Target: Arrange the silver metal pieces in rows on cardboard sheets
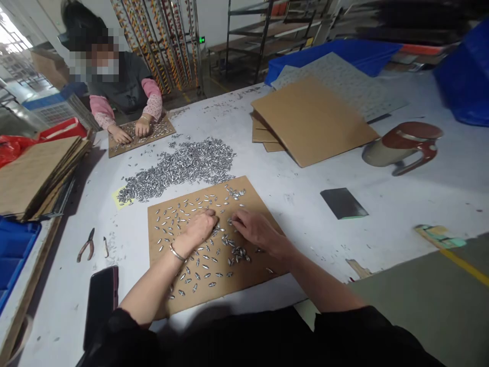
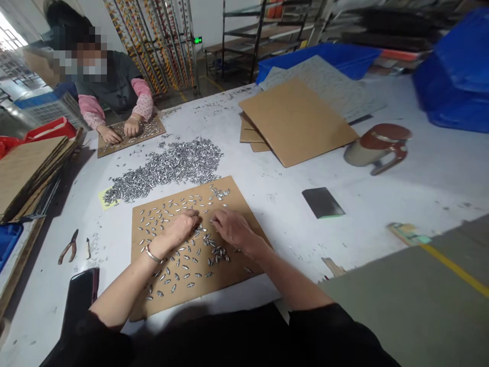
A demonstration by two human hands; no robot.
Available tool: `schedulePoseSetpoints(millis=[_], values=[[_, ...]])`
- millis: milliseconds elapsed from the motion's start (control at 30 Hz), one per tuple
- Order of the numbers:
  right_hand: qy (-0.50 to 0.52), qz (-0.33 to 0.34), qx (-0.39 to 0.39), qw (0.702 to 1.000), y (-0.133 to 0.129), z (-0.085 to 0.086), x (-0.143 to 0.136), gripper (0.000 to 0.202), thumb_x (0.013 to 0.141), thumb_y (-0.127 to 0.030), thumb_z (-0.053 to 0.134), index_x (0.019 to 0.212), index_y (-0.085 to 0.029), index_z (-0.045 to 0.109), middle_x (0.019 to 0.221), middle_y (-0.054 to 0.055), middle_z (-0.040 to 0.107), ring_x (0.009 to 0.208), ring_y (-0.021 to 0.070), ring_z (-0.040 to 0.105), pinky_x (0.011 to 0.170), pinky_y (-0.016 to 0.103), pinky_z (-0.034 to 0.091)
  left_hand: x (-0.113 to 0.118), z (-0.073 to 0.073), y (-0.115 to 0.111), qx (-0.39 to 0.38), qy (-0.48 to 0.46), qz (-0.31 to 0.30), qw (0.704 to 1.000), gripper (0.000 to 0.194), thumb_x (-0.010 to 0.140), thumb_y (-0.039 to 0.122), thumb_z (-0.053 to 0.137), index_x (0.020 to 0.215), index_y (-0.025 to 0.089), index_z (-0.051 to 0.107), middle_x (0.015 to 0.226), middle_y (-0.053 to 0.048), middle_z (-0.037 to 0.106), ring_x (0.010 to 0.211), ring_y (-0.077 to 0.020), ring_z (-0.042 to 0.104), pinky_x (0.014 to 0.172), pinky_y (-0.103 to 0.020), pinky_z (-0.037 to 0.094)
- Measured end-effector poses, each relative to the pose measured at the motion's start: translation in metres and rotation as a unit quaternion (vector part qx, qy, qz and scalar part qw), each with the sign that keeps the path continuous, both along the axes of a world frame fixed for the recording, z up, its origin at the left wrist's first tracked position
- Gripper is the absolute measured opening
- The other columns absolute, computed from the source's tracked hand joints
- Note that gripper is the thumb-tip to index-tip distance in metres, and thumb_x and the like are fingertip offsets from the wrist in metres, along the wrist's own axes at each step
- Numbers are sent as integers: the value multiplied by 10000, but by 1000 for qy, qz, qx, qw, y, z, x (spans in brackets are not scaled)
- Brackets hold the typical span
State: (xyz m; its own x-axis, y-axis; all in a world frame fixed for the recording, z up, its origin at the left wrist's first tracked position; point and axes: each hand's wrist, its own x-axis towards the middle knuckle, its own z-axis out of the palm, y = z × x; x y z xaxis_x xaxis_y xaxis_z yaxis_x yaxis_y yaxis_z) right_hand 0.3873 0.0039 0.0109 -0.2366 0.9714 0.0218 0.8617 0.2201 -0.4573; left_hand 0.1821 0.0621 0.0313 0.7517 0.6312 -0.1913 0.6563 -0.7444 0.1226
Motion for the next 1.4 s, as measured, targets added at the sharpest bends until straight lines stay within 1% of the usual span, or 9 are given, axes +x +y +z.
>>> schedulePoseSetpoints(millis=[200,300,500,600,700,900,1067,1200,1400], values=[[81,4,30,996,-20,-7,-7,103,961,-179,504,908,-211,586,920,54,664,817,188,600,710,282,413,4,-1,1,-13,5,-16,1000,256,920,22,432,1011,127,647,1083,-144,652,1016,-235,580,957,-371,478],[94,25,37,995,-27,-8,-17,112,963,-185,499,895,-212,584,889,52,655,799,191,600,707,289,426,-11,11,3,-4,-38,13,999,221,933,56,431,993,141,626,1050,-124,633,984,-231,565,922,-371,481],[86,85,6,993,-38,-4,-39,145,996,-182,472,918,-210,591,919,45,659,841,184,616,729,282,429,-115,47,-11,43,-197,156,967,158,985,166,411,937,180,561,951,-76,571,860,-202,536,826,-359,488],[40,133,-13,990,-31,1,-61,149,1001,-172,484,914,-192,604,929,51,665,828,177,611,716,273,409,-159,40,-41,29,-187,199,962,186,1005,206,396,903,192,550,895,-61,558,828,-204,540,798,-367,485],[-16,177,-13,984,-18,4,-90,157,1012,-184,487,942,-174,627,968,79,679,867,186,612,727,272,394,-180,19,-72,3,-183,246,952,184,1007,220,405,897,199,552,890,-55,567,828,-204,558,784,-365,492],[-100,158,-6,982,-9,-3,-139,222,1013,-146,442,988,-157,663,996,116,691,935,210,614,771,283,395,-184,0,-103,16,-207,308,928,189,1000,234,416,848,210,527,891,-62,576,833,-206,558,759,-358,498],[-129,110,-11,985,-15,-17,-147,233,998,-153,448,979,-171,679,963,129,691,878,218,632,700,296,384,-179,-3,-108,24,-215,333,918,172,997,224,418,874,215,536,884,-57,583,852,-217,570,780,-375,512],[-122,115,5,986,-15,-20,-142,207,981,-180,490,920,-182,688,954,122,696,880,226,637,692,304,384,-165,-7,-99,9,-224,320,921,175,1000,217,414,871,214,532,907,-63,592,874,-216,578,816,-379,518],[-68,75,26,995,-12,-6,-120,257,1004,-230,469,867,-201,685,898,84,701,794,192,631,659,276,370,-137,-5,-62,-8,-205,282,937,183,1001,182,409,889,195,554,948,-80,600,882,-213,584,839,-367,517]])
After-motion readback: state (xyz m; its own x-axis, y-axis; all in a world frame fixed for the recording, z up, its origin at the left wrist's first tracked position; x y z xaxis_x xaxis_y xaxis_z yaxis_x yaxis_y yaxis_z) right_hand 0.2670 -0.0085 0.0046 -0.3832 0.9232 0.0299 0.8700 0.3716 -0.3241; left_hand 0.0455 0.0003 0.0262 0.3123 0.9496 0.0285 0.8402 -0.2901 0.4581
